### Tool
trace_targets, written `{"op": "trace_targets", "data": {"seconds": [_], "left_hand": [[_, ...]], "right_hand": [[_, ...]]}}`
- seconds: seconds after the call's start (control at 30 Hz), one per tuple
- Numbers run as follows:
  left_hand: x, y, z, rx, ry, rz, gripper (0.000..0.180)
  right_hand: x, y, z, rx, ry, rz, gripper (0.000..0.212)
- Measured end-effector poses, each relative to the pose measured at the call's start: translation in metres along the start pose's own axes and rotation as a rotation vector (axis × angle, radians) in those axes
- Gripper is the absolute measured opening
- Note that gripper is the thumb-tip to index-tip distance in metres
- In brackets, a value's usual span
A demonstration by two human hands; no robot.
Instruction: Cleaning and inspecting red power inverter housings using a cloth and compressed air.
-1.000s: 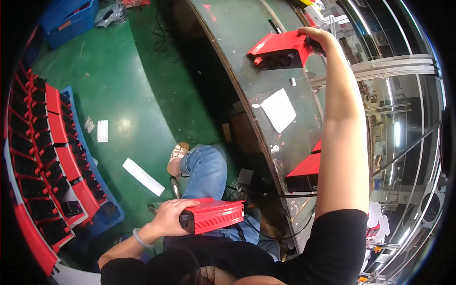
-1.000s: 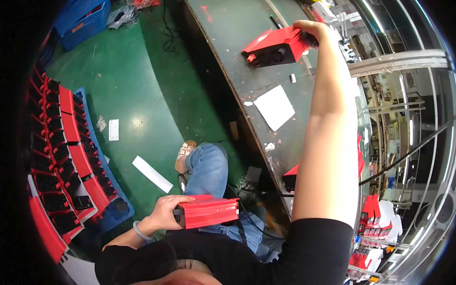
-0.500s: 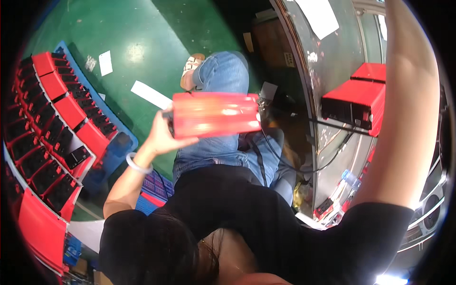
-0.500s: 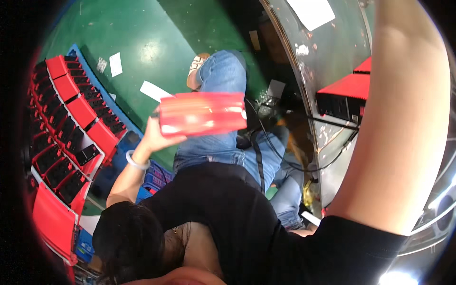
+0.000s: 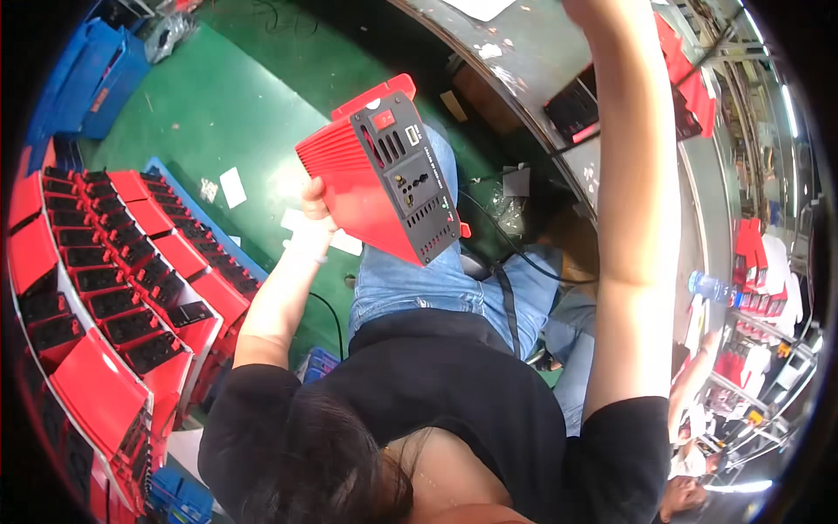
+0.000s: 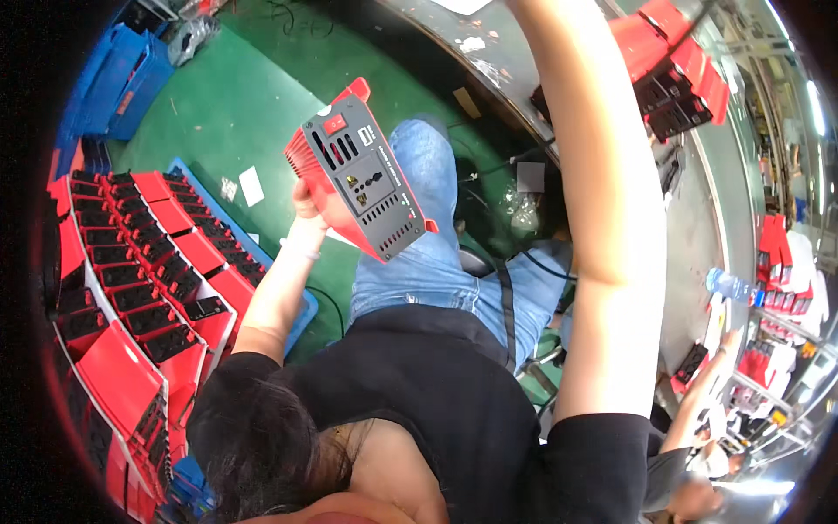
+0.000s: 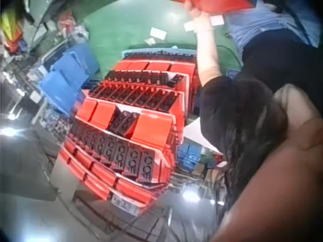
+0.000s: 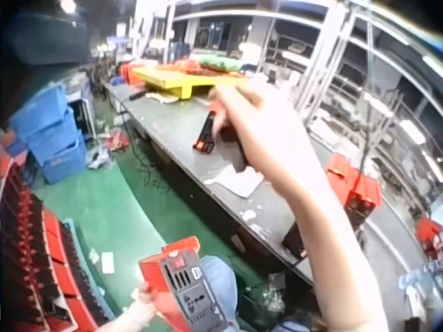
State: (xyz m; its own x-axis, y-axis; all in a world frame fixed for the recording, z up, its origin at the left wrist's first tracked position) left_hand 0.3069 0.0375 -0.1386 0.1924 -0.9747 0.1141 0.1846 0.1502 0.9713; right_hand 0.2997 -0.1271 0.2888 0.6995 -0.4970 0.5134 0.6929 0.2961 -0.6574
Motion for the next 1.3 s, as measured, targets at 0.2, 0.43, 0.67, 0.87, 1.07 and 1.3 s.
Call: {"op": "trace_targets", "data": {"seconds": [0.2,0.43,0.67,0.87,1.07,1.3], "left_hand": [[0.010,0.043,0.043,0.056,-0.110,0.059,0.070],[0.004,0.051,0.080,0.080,-0.201,0.076,0.063],[-0.035,0.020,0.052,0.490,-0.131,-0.272,0.064],[-0.018,0.087,0.054,1.289,0.206,-0.334,0.072],[-0.024,0.087,0.060,1.743,0.071,-0.371,0.068],[-0.021,0.092,0.083,1.773,0.042,-0.307,0.075]], "right_hand": [[-0.151,-0.046,-0.011,-0.116,-0.239,0.158,0.015],[-0.309,-0.039,-0.093,0.173,0.488,0.475,0.018],[-0.344,-0.094,-0.169,0.194,0.610,-0.085,0.014],[-0.361,-0.253,-0.340,-0.782,0.940,-0.307,0.067],[-0.327,-0.236,-0.408,-0.848,1.065,0.004,0.077],[-0.351,-0.250,-0.428,-0.386,1.084,-0.258,0.039]]}}
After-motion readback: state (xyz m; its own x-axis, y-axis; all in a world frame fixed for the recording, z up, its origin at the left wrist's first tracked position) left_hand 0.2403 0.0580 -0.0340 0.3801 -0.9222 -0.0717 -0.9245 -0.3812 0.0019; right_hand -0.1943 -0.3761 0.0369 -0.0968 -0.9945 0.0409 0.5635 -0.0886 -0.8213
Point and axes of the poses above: each hand's wrist, its own x-axis towards the middle knuckle, its own y-axis out of the palm, z = x × y, the point moved 10 cm from there along x, towards the middle knuckle, and after that the axes turned 10 degrees about -x, right-handed, at the moved point
